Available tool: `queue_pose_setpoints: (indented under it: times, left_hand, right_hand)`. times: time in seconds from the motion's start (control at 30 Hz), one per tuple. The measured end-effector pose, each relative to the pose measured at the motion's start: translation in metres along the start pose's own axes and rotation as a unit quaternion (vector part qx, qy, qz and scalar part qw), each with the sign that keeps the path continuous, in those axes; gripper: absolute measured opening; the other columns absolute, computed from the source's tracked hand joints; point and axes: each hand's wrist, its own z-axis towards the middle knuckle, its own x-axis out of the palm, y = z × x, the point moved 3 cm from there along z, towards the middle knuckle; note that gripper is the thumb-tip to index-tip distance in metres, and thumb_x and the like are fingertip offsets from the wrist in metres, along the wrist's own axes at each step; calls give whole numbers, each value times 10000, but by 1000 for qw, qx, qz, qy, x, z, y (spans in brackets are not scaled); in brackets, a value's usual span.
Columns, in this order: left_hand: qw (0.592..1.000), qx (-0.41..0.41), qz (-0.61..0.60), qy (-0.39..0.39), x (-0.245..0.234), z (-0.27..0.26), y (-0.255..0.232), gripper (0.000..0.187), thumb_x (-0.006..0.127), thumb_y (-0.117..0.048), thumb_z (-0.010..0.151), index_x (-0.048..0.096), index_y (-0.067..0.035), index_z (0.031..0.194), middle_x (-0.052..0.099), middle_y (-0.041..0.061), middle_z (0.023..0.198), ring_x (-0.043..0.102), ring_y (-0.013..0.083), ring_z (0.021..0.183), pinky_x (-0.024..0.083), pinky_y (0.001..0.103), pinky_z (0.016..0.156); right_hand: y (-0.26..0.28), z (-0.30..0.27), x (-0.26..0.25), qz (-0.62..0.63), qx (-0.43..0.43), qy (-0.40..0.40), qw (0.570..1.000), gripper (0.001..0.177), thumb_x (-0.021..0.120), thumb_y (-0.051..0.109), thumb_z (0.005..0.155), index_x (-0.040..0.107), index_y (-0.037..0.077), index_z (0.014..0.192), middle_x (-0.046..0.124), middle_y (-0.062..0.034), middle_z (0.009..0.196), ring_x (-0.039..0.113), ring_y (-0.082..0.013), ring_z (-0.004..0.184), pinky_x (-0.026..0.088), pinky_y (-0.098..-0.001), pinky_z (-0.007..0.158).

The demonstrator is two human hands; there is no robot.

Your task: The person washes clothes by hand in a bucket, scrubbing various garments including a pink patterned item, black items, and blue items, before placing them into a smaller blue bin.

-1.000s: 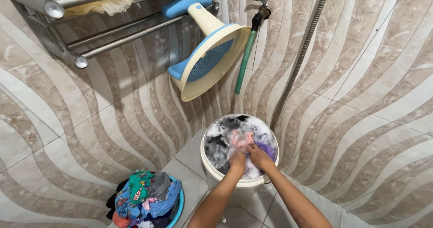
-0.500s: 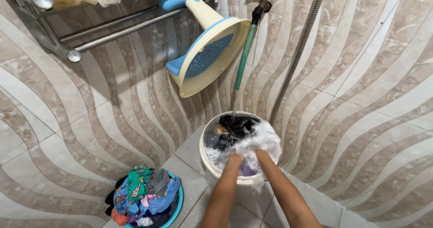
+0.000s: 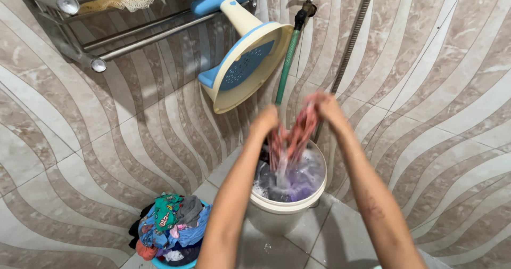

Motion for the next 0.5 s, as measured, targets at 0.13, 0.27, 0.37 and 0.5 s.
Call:
queue_pose_setpoints:
  times: [0.13, 0.27, 0.37, 0.5]
  left_hand:
    - [988, 28, -108, -109, -117, -42, -81, 210, 695, -42, 773, 778, -27, 965, 734, 277, 937, 744, 399, 932, 585, 469, 819]
    - [946, 161, -72, -272, -144, -77, -108, 278, 663, 35, 738, 787, -44, 974, 724, 262, 992, 684, 454, 933, 537, 503, 807]
    - [985, 107, -81, -109, -90, -72, -82, 185, 657, -19, 856, 752, -34, 1014, 734, 226, 995, 714, 387, 973, 555, 457, 846]
    - [967, 132, -218, 26, 16, -101, -49, 331, 626, -67, 892, 672, -25, 1217, 737, 262, 1106, 724, 378, 1006, 574, 442, 924]
  right_hand:
    - [88, 17, -20, 167, -51, -105, 979, 388, 540, 7, 994, 588, 96, 1369, 716, -62, 1070, 694, -102, 901, 574, -239, 704]
    - [85, 11, -21, 154, -85, -89, 980, 587, 472, -28, 899, 498, 143, 1460, 717, -51, 1176, 684, -121, 869, 568, -257, 689]
    - [3, -3, 9, -34, -48, -35, 998, 541, 538, 66, 943, 498, 132, 1478, 688, -121, 1155, 647, -137, 781, 566, -290, 654]
    - [-127, -54, 86, -145, -102, 104, 979, 668, 690, 110, 924, 348, 88, 1497, 631, -131, 877, 583, -158, 749, 535, -335, 653]
